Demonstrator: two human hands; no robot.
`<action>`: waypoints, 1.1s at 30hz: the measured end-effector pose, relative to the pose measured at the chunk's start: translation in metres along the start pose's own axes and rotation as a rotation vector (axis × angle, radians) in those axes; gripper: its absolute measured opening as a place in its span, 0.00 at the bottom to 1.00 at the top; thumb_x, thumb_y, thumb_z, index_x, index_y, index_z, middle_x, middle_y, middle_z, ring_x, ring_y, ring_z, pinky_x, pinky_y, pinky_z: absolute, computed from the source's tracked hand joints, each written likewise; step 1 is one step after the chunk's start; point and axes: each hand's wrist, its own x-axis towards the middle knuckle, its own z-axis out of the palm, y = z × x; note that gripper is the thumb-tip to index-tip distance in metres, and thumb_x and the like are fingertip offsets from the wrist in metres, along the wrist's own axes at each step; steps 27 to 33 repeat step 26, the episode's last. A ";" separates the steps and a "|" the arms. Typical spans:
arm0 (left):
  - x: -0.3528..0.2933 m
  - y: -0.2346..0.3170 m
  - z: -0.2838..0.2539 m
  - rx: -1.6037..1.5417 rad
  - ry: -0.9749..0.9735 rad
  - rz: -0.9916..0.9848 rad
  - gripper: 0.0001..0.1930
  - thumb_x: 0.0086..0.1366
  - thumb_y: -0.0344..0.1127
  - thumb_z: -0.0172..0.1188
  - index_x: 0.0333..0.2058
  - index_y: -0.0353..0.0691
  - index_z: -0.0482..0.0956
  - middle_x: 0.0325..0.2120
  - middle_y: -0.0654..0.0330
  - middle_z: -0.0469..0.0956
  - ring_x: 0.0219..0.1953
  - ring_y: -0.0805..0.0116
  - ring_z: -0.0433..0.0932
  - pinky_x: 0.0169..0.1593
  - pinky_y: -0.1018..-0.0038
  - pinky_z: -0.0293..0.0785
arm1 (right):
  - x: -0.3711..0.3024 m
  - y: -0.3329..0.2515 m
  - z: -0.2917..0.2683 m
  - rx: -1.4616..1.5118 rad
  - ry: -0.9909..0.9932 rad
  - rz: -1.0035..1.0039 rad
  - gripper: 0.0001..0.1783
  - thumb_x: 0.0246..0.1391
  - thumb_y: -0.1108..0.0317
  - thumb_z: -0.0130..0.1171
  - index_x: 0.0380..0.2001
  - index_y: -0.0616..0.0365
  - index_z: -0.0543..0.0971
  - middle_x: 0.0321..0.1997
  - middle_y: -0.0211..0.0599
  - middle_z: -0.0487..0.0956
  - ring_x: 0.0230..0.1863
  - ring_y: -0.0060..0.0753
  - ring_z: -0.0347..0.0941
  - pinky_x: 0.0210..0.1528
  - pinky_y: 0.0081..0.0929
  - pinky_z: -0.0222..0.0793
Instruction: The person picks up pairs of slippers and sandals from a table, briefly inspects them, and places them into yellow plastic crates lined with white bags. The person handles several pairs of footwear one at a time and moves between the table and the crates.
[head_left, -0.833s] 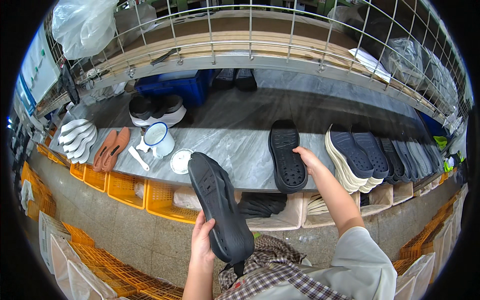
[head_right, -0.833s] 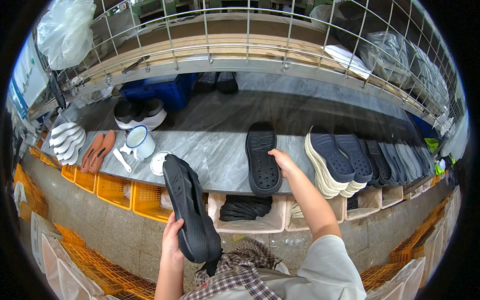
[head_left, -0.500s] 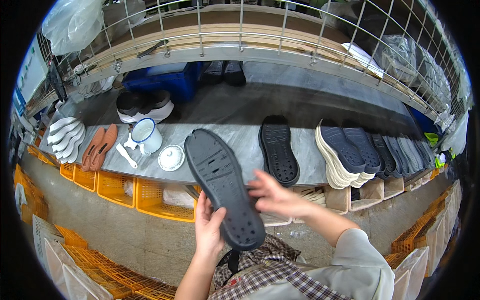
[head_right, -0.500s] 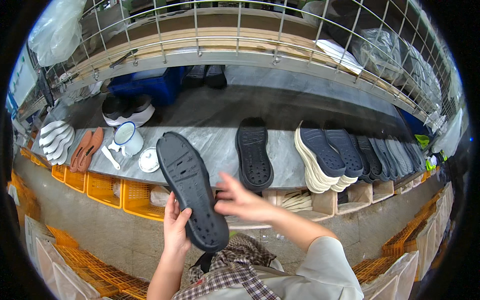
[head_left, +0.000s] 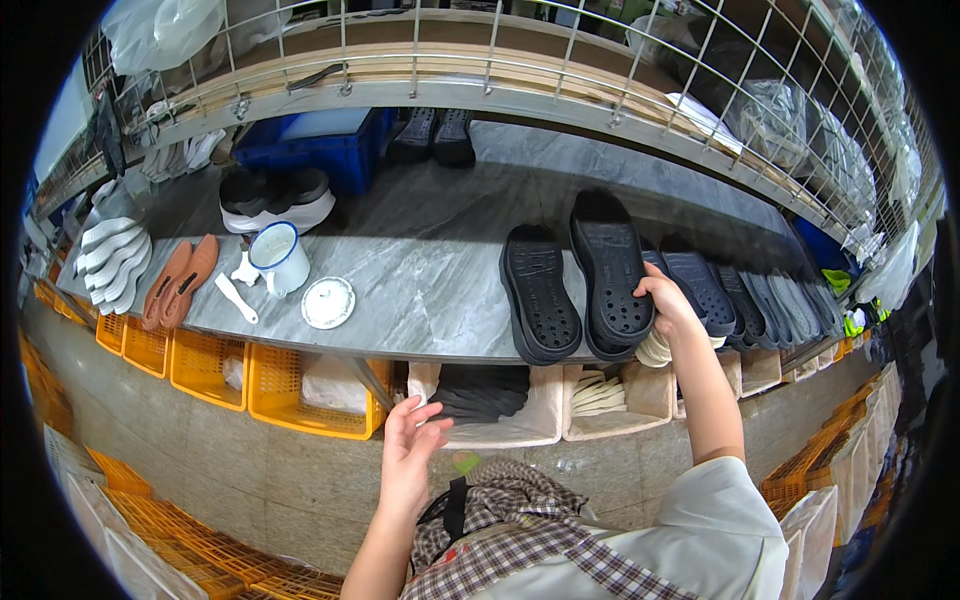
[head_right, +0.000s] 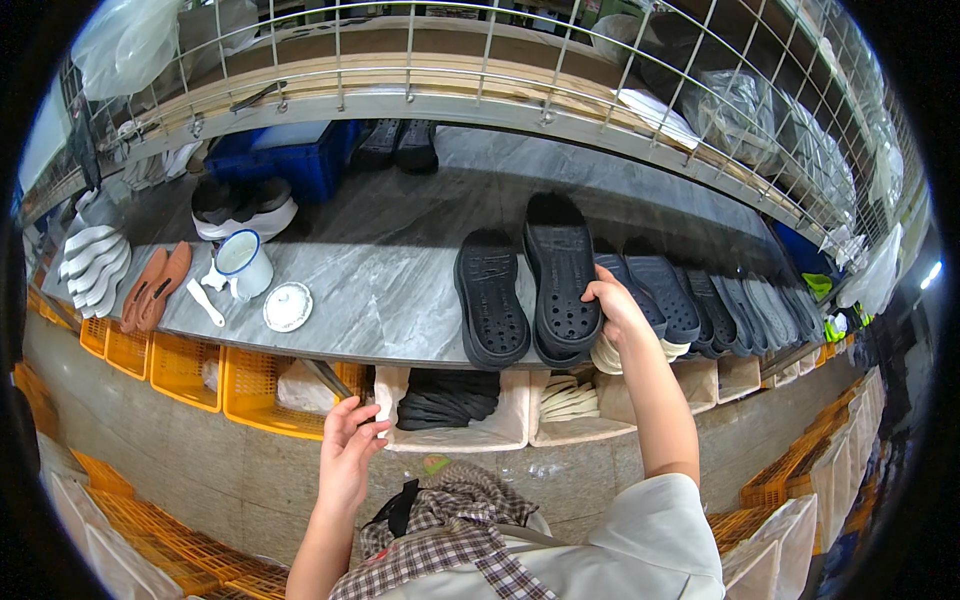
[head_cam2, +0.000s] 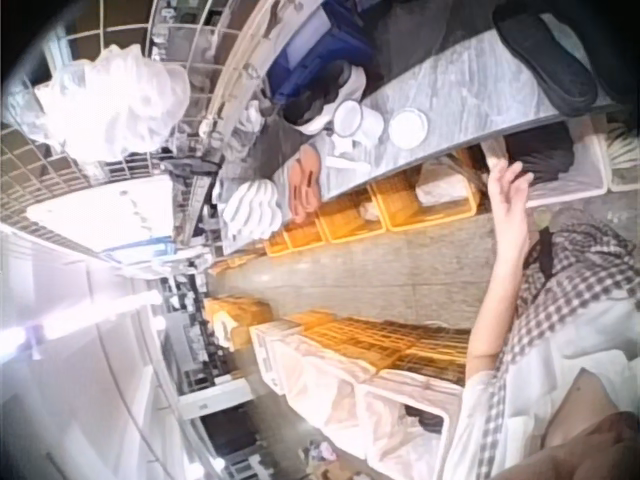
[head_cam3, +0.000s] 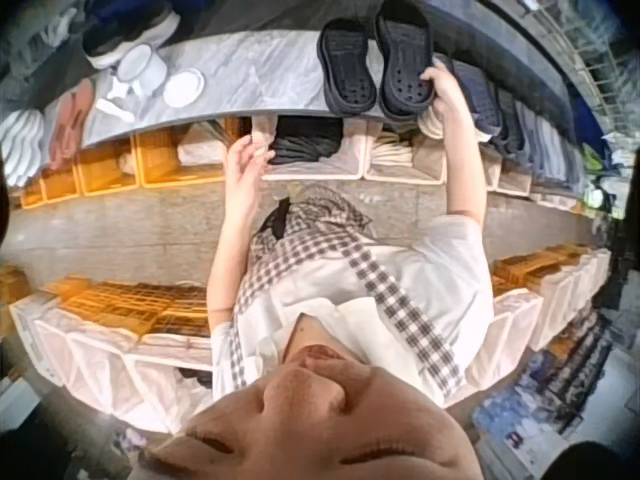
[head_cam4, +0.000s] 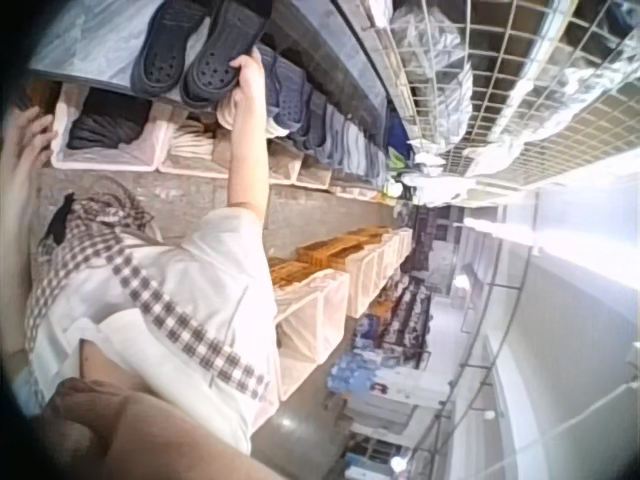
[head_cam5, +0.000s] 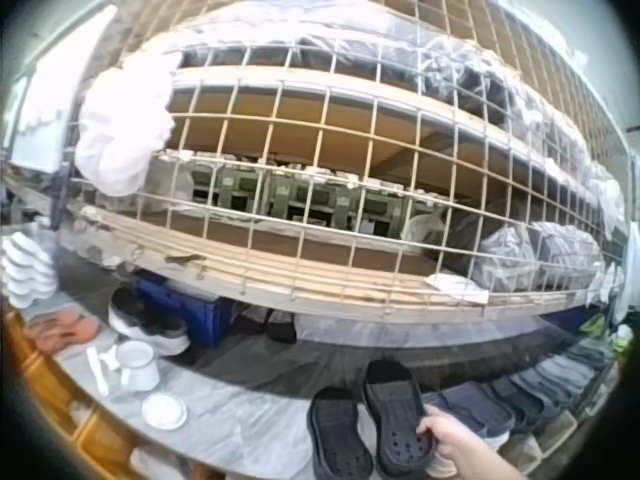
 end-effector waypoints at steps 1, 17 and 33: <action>-0.002 -0.002 -0.005 -0.001 0.022 -0.024 0.22 0.63 0.28 0.52 0.55 0.43 0.59 0.47 0.56 0.70 0.45 0.65 0.74 0.45 0.72 0.71 | 0.013 0.008 -0.005 -0.052 0.030 0.045 0.37 0.34 0.81 0.43 0.57 0.60 0.63 0.44 0.43 0.73 0.44 0.40 0.73 0.44 0.30 0.72; 0.028 -0.019 -0.052 -0.138 0.360 -0.113 0.20 0.62 0.27 0.53 0.52 0.42 0.61 0.43 0.59 0.72 0.41 0.68 0.75 0.41 0.75 0.71 | 0.109 0.002 0.055 -1.097 0.046 -0.610 0.30 0.45 0.68 0.56 0.54 0.66 0.66 0.53 0.53 0.71 0.56 0.46 0.67 0.57 0.34 0.62; 0.051 -0.023 -0.075 -0.181 0.714 -0.101 0.15 0.63 0.27 0.51 0.48 0.43 0.65 0.39 0.61 0.74 0.37 0.70 0.77 0.36 0.79 0.72 | 0.407 0.037 0.212 -0.375 -0.018 -0.025 0.31 0.47 0.58 0.60 0.55 0.51 0.64 0.46 0.36 0.72 0.37 0.31 0.70 0.38 0.31 0.69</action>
